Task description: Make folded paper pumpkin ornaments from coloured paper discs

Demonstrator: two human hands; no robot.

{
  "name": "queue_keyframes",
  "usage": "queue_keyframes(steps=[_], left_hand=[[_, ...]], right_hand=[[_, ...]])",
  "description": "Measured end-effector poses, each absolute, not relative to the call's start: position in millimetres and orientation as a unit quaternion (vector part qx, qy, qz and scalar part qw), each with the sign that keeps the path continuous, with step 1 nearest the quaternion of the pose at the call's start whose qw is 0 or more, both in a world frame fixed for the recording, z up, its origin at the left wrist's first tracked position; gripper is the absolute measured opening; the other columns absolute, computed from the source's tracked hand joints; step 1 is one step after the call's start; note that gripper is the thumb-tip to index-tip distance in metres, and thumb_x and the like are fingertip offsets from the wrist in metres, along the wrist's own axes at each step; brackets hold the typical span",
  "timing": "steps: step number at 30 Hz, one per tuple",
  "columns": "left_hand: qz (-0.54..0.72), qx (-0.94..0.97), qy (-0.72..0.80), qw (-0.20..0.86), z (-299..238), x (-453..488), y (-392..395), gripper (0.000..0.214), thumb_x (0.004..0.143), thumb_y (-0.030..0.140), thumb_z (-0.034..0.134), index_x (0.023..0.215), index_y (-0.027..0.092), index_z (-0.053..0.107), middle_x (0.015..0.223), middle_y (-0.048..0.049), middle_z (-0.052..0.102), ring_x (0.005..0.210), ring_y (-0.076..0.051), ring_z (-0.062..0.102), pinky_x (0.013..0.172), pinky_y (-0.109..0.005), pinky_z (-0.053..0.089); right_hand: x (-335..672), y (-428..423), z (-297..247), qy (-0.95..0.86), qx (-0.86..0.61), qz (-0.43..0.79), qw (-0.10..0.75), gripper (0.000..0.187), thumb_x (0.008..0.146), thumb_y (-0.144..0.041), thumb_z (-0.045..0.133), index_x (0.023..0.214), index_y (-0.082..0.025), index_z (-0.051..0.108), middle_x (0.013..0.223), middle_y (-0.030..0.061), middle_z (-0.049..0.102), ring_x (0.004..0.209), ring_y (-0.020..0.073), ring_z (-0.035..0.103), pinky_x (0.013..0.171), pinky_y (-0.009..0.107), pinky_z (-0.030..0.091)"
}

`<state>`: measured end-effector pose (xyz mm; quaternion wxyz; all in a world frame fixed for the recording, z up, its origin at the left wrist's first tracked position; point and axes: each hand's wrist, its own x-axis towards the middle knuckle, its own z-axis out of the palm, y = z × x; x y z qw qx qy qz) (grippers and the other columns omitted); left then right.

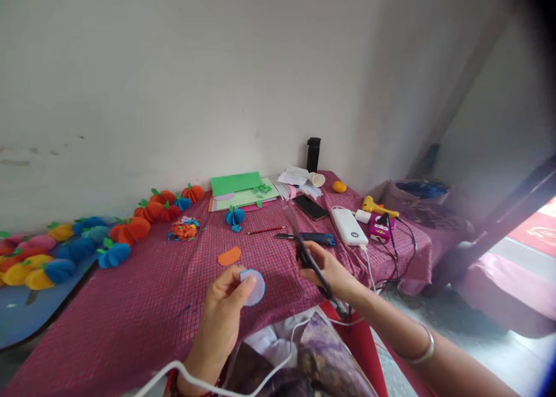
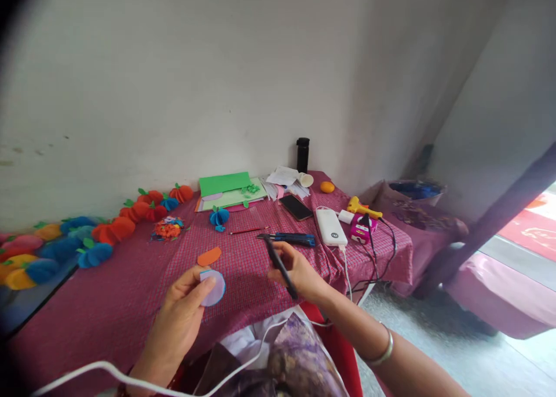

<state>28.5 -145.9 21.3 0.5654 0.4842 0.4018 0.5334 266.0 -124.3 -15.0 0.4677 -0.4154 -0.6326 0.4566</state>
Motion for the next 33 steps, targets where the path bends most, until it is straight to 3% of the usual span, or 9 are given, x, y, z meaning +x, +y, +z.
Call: queue_keyframes(steps=[3,7,10,16,21,24,33], left_hand=[[0.528,0.477,0.399,0.578,28,29,-151,0.027,0.071,0.035,0.074,0.065,0.016,0.056,0.061,0.0035,0.051,0.059,-0.008,0.043,0.058,-0.02,0.036],[0.498,0.484,0.376,0.613,35,27,-157,0.026,0.071,0.032,0.074,0.063,0.016,0.055,0.061,0.0043,0.047,0.059,-0.008,0.041,0.056,-0.019,0.035],[0.457,0.526,0.356,0.622,33,23,-159,0.024,0.076,0.03,0.07,0.064,0.016,0.055,0.062,0.0044,0.046,0.059,-0.007,0.041,0.056,-0.019,0.034],[0.418,0.572,0.377,0.596,19,15,-155,0.018,0.076,0.028,0.07,0.067,0.016,0.061,0.066,0.0028,0.052,0.059,-0.007,0.046,0.055,-0.019,0.036],[0.437,0.569,0.412,0.562,17,16,-151,0.013,0.069,0.026,0.076,0.066,0.016,0.068,0.079,-0.0011,0.063,0.07,-0.011,0.055,0.064,-0.02,0.044],[0.438,0.57,0.417,0.556,20,19,-152,0.013,0.065,0.027,0.078,0.065,0.017,0.069,0.079,-0.0028,0.067,0.078,-0.015,0.059,0.071,-0.023,0.047],[0.413,0.591,0.394,0.57,22,24,-154,0.022,0.069,0.028,0.076,0.055,0.017,0.064,0.061,0.0015,0.053,0.058,-0.01,0.047,0.054,-0.021,0.039]], right_hand=[[266,-142,-16,-0.559,-0.292,0.632,0.451,0.065,0.081,-0.044,0.067,0.134,-0.018,0.04,0.082,0.0027,0.063,0.071,0.0159,0.061,0.068,0.031,0.047],[266,-159,-13,-0.558,-0.245,0.682,0.404,0.077,0.078,-0.041,0.072,0.142,-0.021,0.034,0.097,0.0064,0.065,0.082,0.0145,0.061,0.075,0.029,0.046],[270,-162,-2,-0.636,-0.269,0.635,0.345,0.078,0.077,-0.038,0.073,0.143,-0.02,0.035,0.109,0.0087,0.063,0.093,0.0156,0.059,0.079,0.027,0.045],[277,-165,29,-0.782,-0.304,0.459,0.291,0.077,0.073,-0.026,0.073,0.143,-0.017,0.041,0.137,0.013,0.051,0.122,0.0241,0.051,0.101,0.035,0.04],[277,-169,45,-0.836,-0.338,0.351,0.254,0.072,0.074,-0.029,0.074,0.139,-0.018,0.047,0.12,0.0106,0.063,0.099,0.0207,0.06,0.09,0.033,0.046],[275,-170,48,-0.849,-0.333,0.315,0.262,0.068,0.076,-0.032,0.073,0.137,-0.016,0.048,0.117,0.0121,0.063,0.1,0.0211,0.06,0.088,0.032,0.046],[273,-170,46,-0.863,-0.316,0.292,0.266,0.062,0.078,-0.033,0.071,0.135,-0.017,0.051,0.115,0.0121,0.064,0.101,0.0215,0.061,0.087,0.029,0.046]])
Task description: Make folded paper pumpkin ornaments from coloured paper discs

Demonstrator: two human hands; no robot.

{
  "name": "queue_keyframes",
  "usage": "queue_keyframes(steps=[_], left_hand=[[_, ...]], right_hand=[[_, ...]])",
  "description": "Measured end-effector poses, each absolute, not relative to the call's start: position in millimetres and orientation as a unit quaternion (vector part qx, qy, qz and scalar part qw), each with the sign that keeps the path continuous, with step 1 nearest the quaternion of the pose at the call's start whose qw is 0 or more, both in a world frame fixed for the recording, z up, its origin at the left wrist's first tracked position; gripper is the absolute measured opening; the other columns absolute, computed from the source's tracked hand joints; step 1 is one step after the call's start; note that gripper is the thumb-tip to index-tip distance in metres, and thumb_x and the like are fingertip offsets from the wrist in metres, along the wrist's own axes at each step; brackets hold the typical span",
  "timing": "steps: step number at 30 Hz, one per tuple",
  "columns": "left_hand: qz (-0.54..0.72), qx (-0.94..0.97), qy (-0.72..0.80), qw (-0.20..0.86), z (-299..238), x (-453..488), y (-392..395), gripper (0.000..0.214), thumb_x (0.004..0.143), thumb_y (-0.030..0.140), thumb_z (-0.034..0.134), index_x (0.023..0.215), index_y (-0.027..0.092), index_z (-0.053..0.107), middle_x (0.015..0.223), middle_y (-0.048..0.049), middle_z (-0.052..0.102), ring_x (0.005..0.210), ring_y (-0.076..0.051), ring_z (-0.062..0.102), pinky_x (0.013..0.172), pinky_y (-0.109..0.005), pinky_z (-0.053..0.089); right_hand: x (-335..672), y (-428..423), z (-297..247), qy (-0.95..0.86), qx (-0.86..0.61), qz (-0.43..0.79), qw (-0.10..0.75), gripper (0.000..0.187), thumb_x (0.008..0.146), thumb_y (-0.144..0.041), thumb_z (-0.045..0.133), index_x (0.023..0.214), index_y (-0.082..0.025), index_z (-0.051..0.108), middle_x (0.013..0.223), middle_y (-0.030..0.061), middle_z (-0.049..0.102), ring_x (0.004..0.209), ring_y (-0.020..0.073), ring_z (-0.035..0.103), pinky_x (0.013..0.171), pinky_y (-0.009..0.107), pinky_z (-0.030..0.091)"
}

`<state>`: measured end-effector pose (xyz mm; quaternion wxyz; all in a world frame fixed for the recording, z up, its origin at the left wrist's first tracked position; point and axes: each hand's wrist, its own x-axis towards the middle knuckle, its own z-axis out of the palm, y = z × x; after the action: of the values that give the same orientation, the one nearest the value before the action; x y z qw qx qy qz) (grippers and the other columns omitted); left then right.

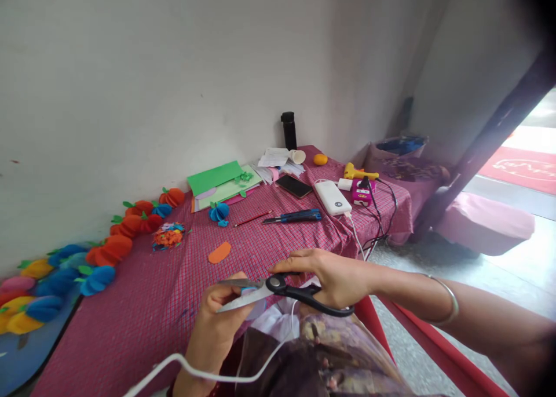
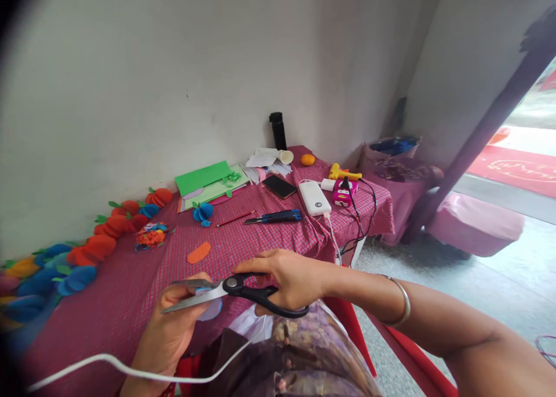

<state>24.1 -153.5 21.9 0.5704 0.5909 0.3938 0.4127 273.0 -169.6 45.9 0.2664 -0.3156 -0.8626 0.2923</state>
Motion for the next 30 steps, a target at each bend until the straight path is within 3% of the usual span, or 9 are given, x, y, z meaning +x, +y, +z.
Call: queue_keyframes(steps=[12,23,30], left_hand=[[0.393,0.659,0.402,0.499,31,25,-154,0.022,0.073,0.031,0.069,0.057,0.017,0.064,0.055,0.0015,0.05,0.052,-0.011,0.043,0.05,-0.024,0.036],[0.388,0.636,0.423,0.516,31,28,-156,0.02,0.071,0.034,0.072,0.058,0.02,0.064,0.056,0.0004,0.049,0.054,-0.013,0.044,0.05,-0.026,0.035],[0.378,0.641,0.42,0.519,42,31,-157,0.023,0.071,0.033,0.071,0.055,0.02,0.061,0.056,0.0004,0.049,0.055,-0.013,0.042,0.051,-0.026,0.036]], right_hand=[[272,-170,42,-0.842,-0.306,0.338,0.29,0.06,0.078,-0.028,0.07,0.134,-0.017,0.053,0.112,0.0095,0.066,0.084,0.0137,0.063,0.071,0.021,0.047],[273,-171,45,-0.859,-0.315,0.288,0.284,0.057,0.079,-0.03,0.07,0.132,-0.015,0.054,0.114,0.0129,0.065,0.1,0.0206,0.063,0.085,0.028,0.047],[272,-171,42,-0.861,-0.308,0.28,0.29,0.054,0.08,-0.028,0.068,0.131,-0.016,0.054,0.109,0.0111,0.066,0.095,0.0196,0.063,0.081,0.027,0.047]])
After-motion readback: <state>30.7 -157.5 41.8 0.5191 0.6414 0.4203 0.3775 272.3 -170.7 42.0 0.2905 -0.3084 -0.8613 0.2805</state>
